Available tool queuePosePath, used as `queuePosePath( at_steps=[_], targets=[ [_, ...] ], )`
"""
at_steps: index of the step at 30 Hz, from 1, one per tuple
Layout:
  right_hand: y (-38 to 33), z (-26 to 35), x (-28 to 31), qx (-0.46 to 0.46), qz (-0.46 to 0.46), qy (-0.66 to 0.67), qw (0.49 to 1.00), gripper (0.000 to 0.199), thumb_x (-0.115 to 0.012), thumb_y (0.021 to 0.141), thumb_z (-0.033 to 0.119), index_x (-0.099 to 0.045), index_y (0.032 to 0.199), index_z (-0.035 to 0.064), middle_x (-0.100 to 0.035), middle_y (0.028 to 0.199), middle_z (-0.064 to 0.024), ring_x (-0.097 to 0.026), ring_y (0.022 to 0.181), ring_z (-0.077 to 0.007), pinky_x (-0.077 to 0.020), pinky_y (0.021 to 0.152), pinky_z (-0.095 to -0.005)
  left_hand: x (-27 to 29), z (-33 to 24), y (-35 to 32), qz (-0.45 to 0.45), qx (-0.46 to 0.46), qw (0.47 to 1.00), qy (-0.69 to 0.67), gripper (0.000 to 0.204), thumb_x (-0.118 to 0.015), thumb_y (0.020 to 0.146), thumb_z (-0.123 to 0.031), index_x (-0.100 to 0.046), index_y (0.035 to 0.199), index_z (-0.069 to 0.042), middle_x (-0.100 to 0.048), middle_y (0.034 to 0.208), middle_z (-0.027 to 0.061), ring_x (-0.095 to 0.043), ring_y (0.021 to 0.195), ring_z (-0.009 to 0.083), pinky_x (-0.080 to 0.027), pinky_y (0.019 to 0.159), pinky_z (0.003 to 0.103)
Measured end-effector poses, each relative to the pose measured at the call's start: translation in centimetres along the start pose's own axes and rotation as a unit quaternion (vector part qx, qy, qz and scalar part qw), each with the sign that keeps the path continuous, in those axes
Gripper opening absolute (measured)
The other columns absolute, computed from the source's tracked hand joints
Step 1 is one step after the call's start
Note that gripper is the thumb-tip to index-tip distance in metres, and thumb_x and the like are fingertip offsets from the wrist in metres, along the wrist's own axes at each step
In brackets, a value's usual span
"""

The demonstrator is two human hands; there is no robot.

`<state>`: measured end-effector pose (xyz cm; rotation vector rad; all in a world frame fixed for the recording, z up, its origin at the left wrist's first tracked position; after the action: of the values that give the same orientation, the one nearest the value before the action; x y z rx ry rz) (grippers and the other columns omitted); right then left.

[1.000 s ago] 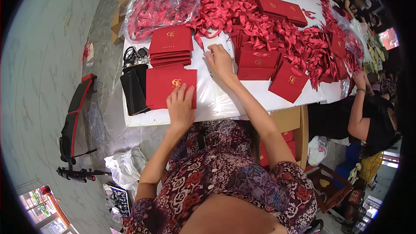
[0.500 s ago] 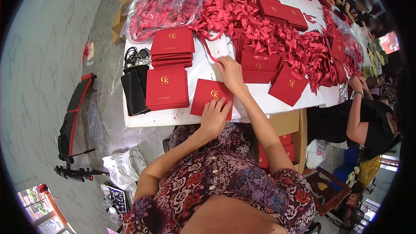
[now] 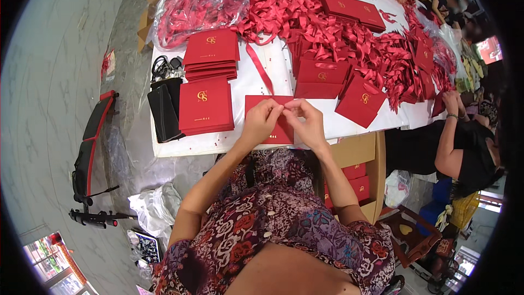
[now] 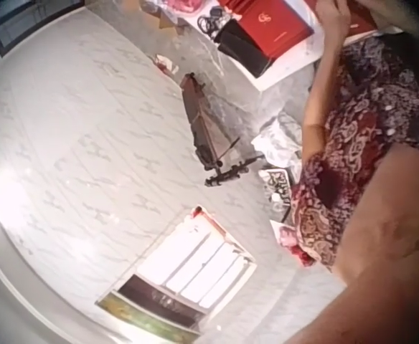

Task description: The person is seen attaching red ribbon handles to small red gift boxes/bags on a table.

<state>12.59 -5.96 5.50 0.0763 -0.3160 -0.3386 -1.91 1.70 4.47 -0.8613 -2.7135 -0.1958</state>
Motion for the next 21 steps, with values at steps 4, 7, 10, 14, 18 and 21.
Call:
queuePosePath(
  at_steps=[4,7,10,14,18,21],
  targets=[
    [0.0,-1.1,0.3,-0.133,0.021,0.227,0.965,0.01,-0.065,0.094,0.005,-0.065,0.102,-0.0006,-0.066,0.089,-0.0014,-0.061,0.081,-0.0065,-0.0496,0.077,-0.0216,-2.5,1.9,0.0,0.047,0.078,0.963,-0.253,0.021,-0.054,0.101,-0.019,-0.063,0.096,-0.002,-0.059,0.078,0.0008,-0.054,0.07,0.0062,-0.045,0.062,0.022],
    [-0.2,-1.9,1.2,-0.049,-0.038,0.22,0.974,0.009,-0.061,0.096,0.006,-0.062,0.102,-0.0006,-0.066,0.092,-0.0047,-0.062,0.084,-0.0089,-0.0504,0.08,-0.0247,-3.4,0.7,-0.7,0.034,0.06,0.962,-0.263,0.013,-0.054,0.101,-0.013,-0.06,0.104,-0.002,-0.059,0.081,-0.0012,-0.053,0.071,0.0046,-0.045,0.062,0.02],
    [-0.6,0.3,4.3,-0.04,-0.046,0.276,0.959,0.004,-0.057,0.097,0.005,-0.058,0.098,0.0012,-0.065,0.091,-0.0066,-0.061,0.083,-0.0119,-0.0508,0.081,-0.0289,-2.4,0.6,-1.2,0.002,0.042,0.974,-0.221,0.015,-0.059,0.096,-0.006,-0.058,0.111,-0.002,-0.059,0.084,0.0031,-0.054,0.069,0.008,-0.045,0.062,0.022],
    [-1.3,3.2,8.2,0.031,0.06,0.456,0.888,0.022,-0.066,0.094,0.017,-0.048,0.085,0.0085,-0.043,0.071,0.0008,-0.046,0.064,-0.0117,-0.0455,0.065,-0.0292,-0.2,2.5,-0.3,-0.082,-0.077,0.984,0.135,0.032,-0.069,0.081,-0.006,-0.059,0.111,-0.003,-0.06,0.104,0.0143,-0.058,0.092,0.0288,-0.048,0.078,0.037],
    [-1.3,2.9,9.2,0.048,0.192,0.397,0.896,0.012,-0.066,0.092,0.012,-0.065,0.09,0.0003,-0.062,0.083,-0.0067,-0.057,0.07,-0.0141,-0.0464,0.065,-0.0261,0.0,3.6,0.8,-0.082,-0.138,0.941,0.297,0.05,-0.076,0.075,-0.017,-0.06,0.121,-0.004,-0.057,0.115,0.0133,-0.05,0.108,0.0336,-0.04,0.091,0.046],
    [-0.1,2.3,6.4,-0.048,0.166,0.205,0.963,0.011,-0.068,0.09,0.008,-0.07,0.095,-0.0016,-0.066,0.087,-0.0087,-0.062,0.075,-0.0164,-0.0496,0.067,-0.0266,-0.1,4.3,1.2,-0.048,-0.141,0.92,0.363,0.057,-0.079,0.074,-0.024,-0.06,0.124,-0.004,-0.058,0.116,0.012,-0.048,0.112,0.0324,-0.037,0.094,0.045]
  ],
)
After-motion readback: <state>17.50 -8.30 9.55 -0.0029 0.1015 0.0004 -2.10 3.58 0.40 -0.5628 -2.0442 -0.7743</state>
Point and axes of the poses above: each hand's wrist, its own y-axis towards the middle knuckle, its own x-axis out of the back of the hand, z = x × y, the point moved 2 cm from there along y, towards the middle knuckle
